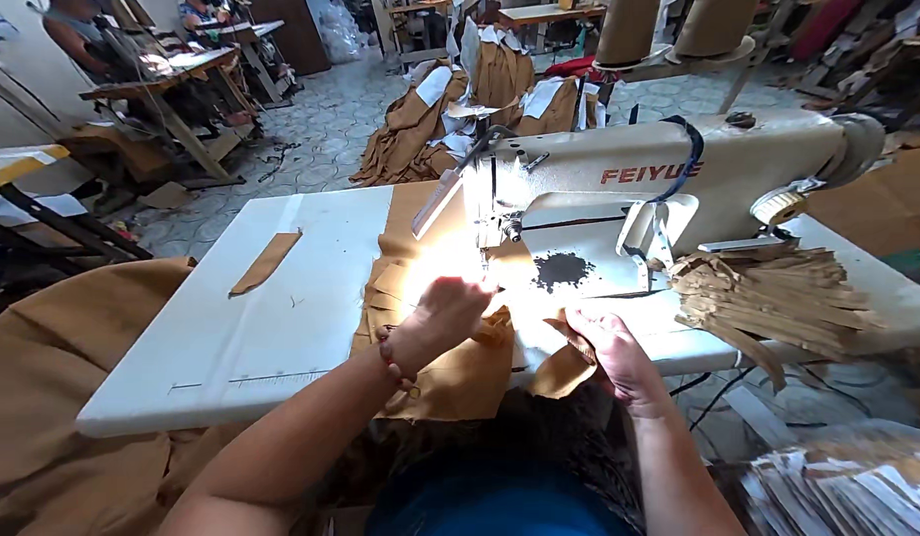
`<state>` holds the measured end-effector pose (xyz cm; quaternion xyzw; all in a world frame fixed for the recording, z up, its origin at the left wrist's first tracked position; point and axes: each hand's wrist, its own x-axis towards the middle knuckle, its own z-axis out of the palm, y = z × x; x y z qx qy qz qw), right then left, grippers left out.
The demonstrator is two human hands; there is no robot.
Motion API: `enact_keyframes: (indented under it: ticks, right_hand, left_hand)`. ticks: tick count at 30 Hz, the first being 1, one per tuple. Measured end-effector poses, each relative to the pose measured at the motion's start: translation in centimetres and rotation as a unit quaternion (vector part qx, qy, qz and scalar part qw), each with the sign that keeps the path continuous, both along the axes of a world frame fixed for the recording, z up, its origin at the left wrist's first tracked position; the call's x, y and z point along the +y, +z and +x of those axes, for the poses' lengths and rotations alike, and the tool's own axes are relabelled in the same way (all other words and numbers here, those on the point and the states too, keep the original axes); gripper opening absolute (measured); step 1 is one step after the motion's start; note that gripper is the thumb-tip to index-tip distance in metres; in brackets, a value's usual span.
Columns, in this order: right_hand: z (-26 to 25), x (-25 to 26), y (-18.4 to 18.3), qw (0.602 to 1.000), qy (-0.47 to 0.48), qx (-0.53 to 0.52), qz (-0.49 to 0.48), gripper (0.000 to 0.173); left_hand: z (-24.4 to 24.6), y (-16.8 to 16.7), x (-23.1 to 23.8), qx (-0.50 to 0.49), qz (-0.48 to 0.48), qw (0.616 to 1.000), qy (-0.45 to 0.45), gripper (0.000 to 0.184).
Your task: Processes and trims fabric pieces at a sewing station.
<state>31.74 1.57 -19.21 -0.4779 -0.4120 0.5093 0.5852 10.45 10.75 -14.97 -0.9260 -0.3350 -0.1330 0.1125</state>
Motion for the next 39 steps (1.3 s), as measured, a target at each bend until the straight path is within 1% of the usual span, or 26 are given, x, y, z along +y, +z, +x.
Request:
enact_keyframes:
  ticks: [2, 3, 5, 6, 7, 10, 12, 14, 17, 19, 21, 22, 23, 24, 25, 26, 27, 28, 29, 30, 31, 32, 34, 37, 38, 39]
  right_hand:
    - [0.1, -0.5, 0.0, 1.000, 0.026, 0.011, 0.008, 0.032]
    - [0.0, -0.8, 0.1, 0.999, 0.046, 0.015, 0.007, 0.033]
    - [-0.6, -1.2, 0.2, 0.994, 0.105, 0.031, 0.001, 0.037]
    - [-1.0, -1.4, 0.1, 0.989, 0.144, 0.041, 0.003, 0.037]
    - [-1.5, -1.5, 0.1, 0.981, 0.184, 0.053, 0.006, 0.037]
    - [-2.7, -1.7, 0.2, 0.955, 0.284, 0.081, 0.010, 0.032]
    - [-3.4, -1.7, -0.2, 0.937, 0.336, 0.094, 0.005, 0.028]
    - [-4.5, -1.8, -0.8, 0.917, 0.391, 0.073, 0.005, 0.033]
    - [-6.9, -1.4, -2.8, 0.868, 0.491, 0.008, 0.073, 0.035]
    - [-8.7, -1.6, -3.5, 0.843, 0.521, -0.047, 0.127, 0.034]
    - [-9.7, -1.2, -4.2, 0.815, 0.547, -0.110, 0.153, 0.029]
    - [-9.7, -1.2, -4.0, 0.811, 0.543, -0.146, 0.160, 0.026]
    - [-9.3, -1.2, -3.6, 0.817, 0.525, -0.172, 0.166, 0.023]
    - [-8.4, -1.3, -3.1, 0.832, 0.495, -0.179, 0.176, 0.019]
    - [-7.2, -1.6, -2.6, 0.855, 0.456, -0.157, 0.189, 0.015]
    - [-5.6, -1.9, -1.9, 0.880, 0.416, -0.112, 0.203, 0.011]
    - [-4.0, -2.1, -1.2, 0.899, 0.374, -0.069, 0.218, 0.012]
    - [-2.3, -2.3, -0.4, 0.916, 0.330, -0.050, 0.225, 0.013]
    - [-1.0, -2.4, 0.4, 0.939, 0.268, -0.049, 0.209, 0.014]
    - [0.0, -2.4, 1.0, 0.962, 0.203, -0.050, 0.177, 0.017]
    - [0.7, -2.2, 1.3, 0.980, 0.136, -0.053, 0.135, 0.020]
    - [1.2, -1.7, 1.3, 0.992, 0.071, -0.054, 0.091, 0.022]
    - [1.6, -0.1, 0.5, 0.999, -0.020, -0.030, 0.034, 0.028]
    - [1.2, 1.5, -1.1, 0.998, -0.055, 0.018, 0.005, 0.035]
    - [0.9, 1.7, -1.4, 0.998, -0.053, 0.027, 0.000, 0.035]
    - [0.6, 1.8, -1.5, 0.998, -0.055, 0.035, -0.005, 0.035]
  left_hand:
    - [-1.8, -0.1, 0.5, -0.081, 0.008, 0.997, -0.003, 0.019]
    - [-2.6, 0.1, 0.3, -0.120, 0.008, 0.993, -0.016, 0.027]
    - [-3.7, 0.2, -0.6, -0.171, -0.004, 0.983, -0.065, 0.057]
    - [-4.0, 0.0, -1.4, -0.184, -0.015, 0.978, -0.096, 0.065]
    - [-4.1, -0.2, -2.3, -0.195, -0.020, 0.972, -0.131, 0.062]
    - [-4.5, 0.1, -4.0, -0.215, -0.020, 0.950, -0.224, 0.018]
    - [-5.1, 1.4, -4.9, -0.221, -0.024, 0.944, -0.245, 0.017]
    - [-5.9, 3.4, -6.0, -0.215, -0.027, 0.944, -0.247, 0.017]
    - [-7.5, 6.9, -7.8, -0.217, -0.009, 0.943, -0.251, 0.026]
    - [-9.3, 8.9, -9.1, -0.241, 0.028, 0.943, -0.226, 0.030]
    - [-12.9, 9.2, -10.4, -0.306, 0.078, 0.936, -0.157, 0.027]
    - [-15.1, 8.4, -10.7, -0.362, 0.099, 0.920, -0.115, 0.024]
    - [-17.3, 7.4, -11.0, -0.447, 0.098, 0.887, -0.066, 0.022]
    - [-18.8, 6.7, -11.2, -0.532, 0.074, 0.843, 0.005, 0.023]
    - [-19.2, 7.0, -11.2, -0.604, 0.067, 0.787, 0.106, 0.024]
    - [-18.7, 8.3, -11.1, -0.650, 0.048, 0.736, 0.184, 0.024]
    - [-18.0, 9.5, -10.8, -0.659, 0.040, 0.721, 0.209, 0.021]
    - [-17.9, 10.0, -10.2, -0.636, 0.033, 0.749, 0.180, 0.012]
    - [-18.4, 9.9, -9.1, -0.583, 0.016, 0.798, 0.155, 0.005]
    - [-19.1, 9.4, -7.6, -0.513, -0.008, 0.847, 0.141, 0.010]
    - [-18.7, 9.1, -6.2, -0.467, -0.033, 0.872, 0.142, 0.009]
    - [-17.5, 8.6, -4.6, -0.435, -0.064, 0.886, 0.146, 0.010]
    - [-15.1, 6.8, -1.3, -0.377, -0.161, 0.896, 0.172, 0.024]
    - [-12.5, 2.5, 4.1, -0.265, -0.238, 0.893, 0.276, 0.028]
    - [-11.9, 1.4, 4.9, -0.236, -0.244, 0.889, 0.308, 0.033]
    - [-11.2, 0.7, 4.7, -0.215, -0.232, 0.890, 0.330, 0.043]
